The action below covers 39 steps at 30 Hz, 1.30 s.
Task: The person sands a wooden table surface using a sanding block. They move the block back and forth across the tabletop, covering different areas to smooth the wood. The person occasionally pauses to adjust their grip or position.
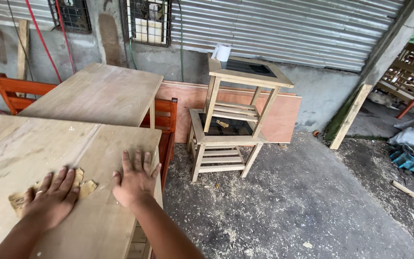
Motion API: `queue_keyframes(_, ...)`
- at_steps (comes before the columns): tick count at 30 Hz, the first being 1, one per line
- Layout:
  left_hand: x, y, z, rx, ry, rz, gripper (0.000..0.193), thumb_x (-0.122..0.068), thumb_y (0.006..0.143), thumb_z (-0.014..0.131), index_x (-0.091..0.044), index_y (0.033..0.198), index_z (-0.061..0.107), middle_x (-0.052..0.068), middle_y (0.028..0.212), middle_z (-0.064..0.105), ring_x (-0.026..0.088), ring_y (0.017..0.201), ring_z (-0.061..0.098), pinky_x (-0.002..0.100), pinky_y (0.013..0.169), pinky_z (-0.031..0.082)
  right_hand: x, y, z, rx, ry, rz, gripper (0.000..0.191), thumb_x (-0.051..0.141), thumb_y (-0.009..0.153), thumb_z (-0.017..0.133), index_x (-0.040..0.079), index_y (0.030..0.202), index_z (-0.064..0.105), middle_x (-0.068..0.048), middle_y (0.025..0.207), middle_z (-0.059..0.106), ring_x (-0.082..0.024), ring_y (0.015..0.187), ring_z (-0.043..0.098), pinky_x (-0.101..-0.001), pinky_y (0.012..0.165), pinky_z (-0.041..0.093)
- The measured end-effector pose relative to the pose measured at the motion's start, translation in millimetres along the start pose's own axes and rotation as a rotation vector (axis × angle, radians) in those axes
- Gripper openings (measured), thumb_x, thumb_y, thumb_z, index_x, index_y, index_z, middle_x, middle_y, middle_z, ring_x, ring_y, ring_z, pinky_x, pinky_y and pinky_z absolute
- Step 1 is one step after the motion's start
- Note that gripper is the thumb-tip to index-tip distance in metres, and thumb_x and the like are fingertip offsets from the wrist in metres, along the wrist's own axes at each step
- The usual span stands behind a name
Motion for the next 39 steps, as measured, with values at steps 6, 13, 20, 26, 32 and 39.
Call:
queue_keyframes(6, -24, 68, -42, -0.022, -0.175, -0.108, 0.07, -0.053, 0.099, 0.024, -0.032, 0.164, 0.006, -0.01, 0.172, -0.003, 0.022, 0.158, 0.003, 0.062, 0.121, 0.006, 2, -3, -14, 0.137, -0.033, 0.056, 0.073, 0.048, 0.1, 0.026, 0.029, 0.164, -0.004, -0.008, 0.172, -0.012, -0.034, 0.157, -0.012, -0.0616, 0.123, -0.009)
queue_keyframes(13, -26, 64, -38, 0.006, -0.172, -0.125, 0.069, -0.054, 0.101, 0.022, -0.031, 0.164, 0.006, -0.011, 0.173, -0.003, 0.022, 0.158, 0.003, 0.061, 0.123, 0.005, 8, -2, -23, 0.192, -0.073, 0.096, 0.072, 0.047, 0.101, 0.028, 0.029, 0.164, -0.002, -0.007, 0.172, -0.01, -0.029, 0.158, -0.011, -0.0584, 0.125, -0.007)
queue_keyframes(20, -22, -39, 12, 0.093, -0.038, -0.007, 0.07, -0.052, 0.101, 0.02, -0.03, 0.163, -0.003, -0.011, 0.171, -0.009, 0.02, 0.157, -0.002, 0.054, 0.123, 0.004, 8, -3, -25, 0.169, -0.008, 0.077, 0.072, 0.049, 0.1, 0.026, 0.029, 0.163, -0.002, -0.006, 0.171, -0.012, -0.028, 0.157, -0.013, -0.0579, 0.122, -0.007)
queue_keyframes(26, 3, -129, 45, 0.061, 0.069, 0.062, 0.073, -0.052, 0.099, 0.021, -0.033, 0.164, -0.007, -0.01, 0.173, -0.012, 0.02, 0.157, -0.007, 0.053, 0.118, 0.001, 13, 2, -13, 0.127, -0.221, 0.028, 0.066, 0.048, 0.105, 0.017, 0.022, 0.164, 0.006, -0.013, 0.171, -0.008, -0.036, 0.157, -0.014, -0.0511, 0.124, -0.015)
queue_keyframes(32, 13, -102, 45, -0.104, 0.021, 0.123, 0.076, -0.055, 0.094, 0.025, -0.034, 0.163, -0.001, -0.011, 0.172, -0.005, 0.021, 0.156, 0.0, 0.054, 0.115, 0.008, 22, 6, 1, -0.076, -0.262, -0.184, 0.062, 0.037, 0.105, 0.022, 0.004, 0.158, 0.024, -0.013, 0.171, 0.008, -0.03, 0.159, -0.002, -0.044, 0.127, -0.001)
queue_keyframes(39, 1, -16, 6, -0.062, 0.053, 0.03, 0.072, -0.061, 0.096, 0.023, -0.038, 0.16, -0.001, -0.016, 0.168, -0.005, 0.017, 0.153, 0.003, 0.053, 0.119, 0.008, 16, -5, 2, -0.133, -0.176, -0.176, 0.07, 0.031, 0.095, 0.046, -0.004, 0.154, 0.031, -0.018, 0.168, 0.019, -0.03, 0.157, 0.011, -0.0386, 0.127, 0.007)
Point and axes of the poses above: each hand's wrist, its own y-axis towards the middle knuckle, its own z-axis out of the palm, x = y × z, the point moved 3 cm from there along y, towards the middle knuckle
